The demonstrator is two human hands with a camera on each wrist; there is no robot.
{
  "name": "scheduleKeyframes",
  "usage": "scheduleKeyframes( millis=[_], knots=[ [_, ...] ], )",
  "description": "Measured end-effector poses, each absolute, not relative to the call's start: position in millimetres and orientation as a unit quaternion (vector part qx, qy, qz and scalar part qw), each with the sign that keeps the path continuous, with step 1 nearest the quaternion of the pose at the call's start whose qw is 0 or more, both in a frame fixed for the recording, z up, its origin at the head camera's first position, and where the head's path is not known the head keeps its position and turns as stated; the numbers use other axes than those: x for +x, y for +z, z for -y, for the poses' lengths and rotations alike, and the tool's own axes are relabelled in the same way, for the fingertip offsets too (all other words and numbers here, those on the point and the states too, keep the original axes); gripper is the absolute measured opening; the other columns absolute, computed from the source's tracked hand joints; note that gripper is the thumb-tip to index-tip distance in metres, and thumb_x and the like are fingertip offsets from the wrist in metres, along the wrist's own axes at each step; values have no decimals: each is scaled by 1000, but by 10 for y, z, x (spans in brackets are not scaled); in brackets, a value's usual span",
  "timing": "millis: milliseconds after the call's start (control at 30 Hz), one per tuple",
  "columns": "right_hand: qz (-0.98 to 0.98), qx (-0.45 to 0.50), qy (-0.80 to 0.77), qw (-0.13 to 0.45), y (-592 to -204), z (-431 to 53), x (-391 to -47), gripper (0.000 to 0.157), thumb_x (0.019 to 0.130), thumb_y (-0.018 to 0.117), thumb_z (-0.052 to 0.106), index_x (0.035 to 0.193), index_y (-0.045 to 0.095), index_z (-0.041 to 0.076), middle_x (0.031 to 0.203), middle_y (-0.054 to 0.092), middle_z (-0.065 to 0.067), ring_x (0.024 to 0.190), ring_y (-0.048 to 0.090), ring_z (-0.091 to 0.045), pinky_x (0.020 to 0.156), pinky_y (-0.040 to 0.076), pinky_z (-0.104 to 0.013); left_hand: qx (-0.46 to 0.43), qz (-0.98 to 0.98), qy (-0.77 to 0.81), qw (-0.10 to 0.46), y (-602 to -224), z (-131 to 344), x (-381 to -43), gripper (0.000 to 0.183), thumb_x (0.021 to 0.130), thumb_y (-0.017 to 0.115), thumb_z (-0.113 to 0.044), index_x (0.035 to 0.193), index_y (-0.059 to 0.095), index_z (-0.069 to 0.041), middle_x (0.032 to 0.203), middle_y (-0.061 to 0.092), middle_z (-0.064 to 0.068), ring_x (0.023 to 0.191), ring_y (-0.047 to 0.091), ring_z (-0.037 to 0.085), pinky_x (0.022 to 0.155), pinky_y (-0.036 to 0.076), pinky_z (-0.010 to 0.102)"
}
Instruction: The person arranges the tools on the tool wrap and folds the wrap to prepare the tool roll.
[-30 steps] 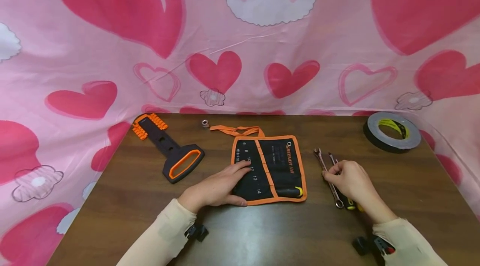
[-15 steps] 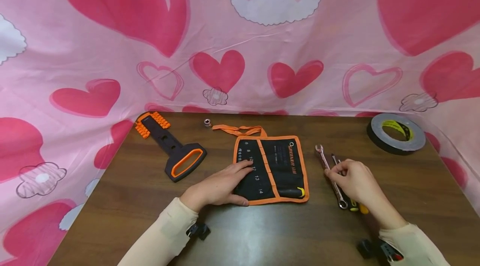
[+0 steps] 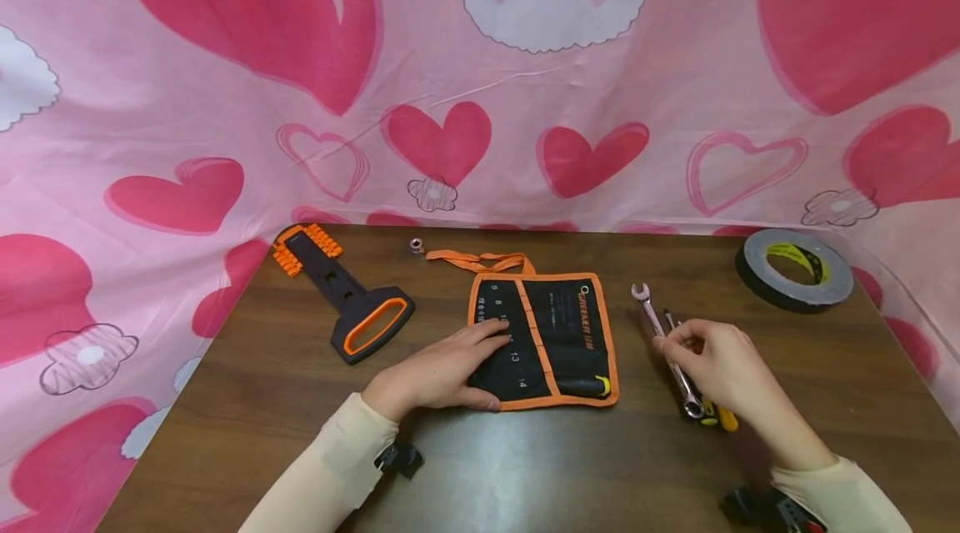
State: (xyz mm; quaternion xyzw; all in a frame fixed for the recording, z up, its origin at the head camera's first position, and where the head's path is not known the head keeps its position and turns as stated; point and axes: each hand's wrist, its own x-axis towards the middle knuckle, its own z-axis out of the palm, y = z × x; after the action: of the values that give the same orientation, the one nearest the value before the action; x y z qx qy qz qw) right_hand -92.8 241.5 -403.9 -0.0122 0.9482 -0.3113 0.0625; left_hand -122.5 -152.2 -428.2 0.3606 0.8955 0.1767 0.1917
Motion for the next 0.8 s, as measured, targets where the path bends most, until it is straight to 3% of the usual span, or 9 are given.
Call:
scheduleKeyframes(
  millis=[233,500,800],
  knots=[
    [-945,-22,-323,50,-4014,-2401,-918,24,105,72,29,103,74,5,74,62,-1,59,50,-13,51,41,-29,354,-892,187,210,-4296,1524,-1255,93,95,81,-50,169,38,-14,180,23,1,167,23,23,132,34,49],
    [-931,-23,-361,55,-4021,-2372,-949,23,109,66,21,114,70,-2,82,73,-5,71,65,-16,56,52,-27,351,-891,192,216,-4300,1515,-1266,93,95,82,-50,169,37,-15,181,22,0,167,24,22,132,34,48],
    [-927,-41,-369,49,-4036,-2373,-958,20,110,64,15,119,72,-1,90,74,-9,75,64,-16,58,53,-26,349,-890,199,216,-4303,1529,-1256,92,95,82,-49,169,37,-15,180,22,0,167,24,23,132,34,50]
  ],
)
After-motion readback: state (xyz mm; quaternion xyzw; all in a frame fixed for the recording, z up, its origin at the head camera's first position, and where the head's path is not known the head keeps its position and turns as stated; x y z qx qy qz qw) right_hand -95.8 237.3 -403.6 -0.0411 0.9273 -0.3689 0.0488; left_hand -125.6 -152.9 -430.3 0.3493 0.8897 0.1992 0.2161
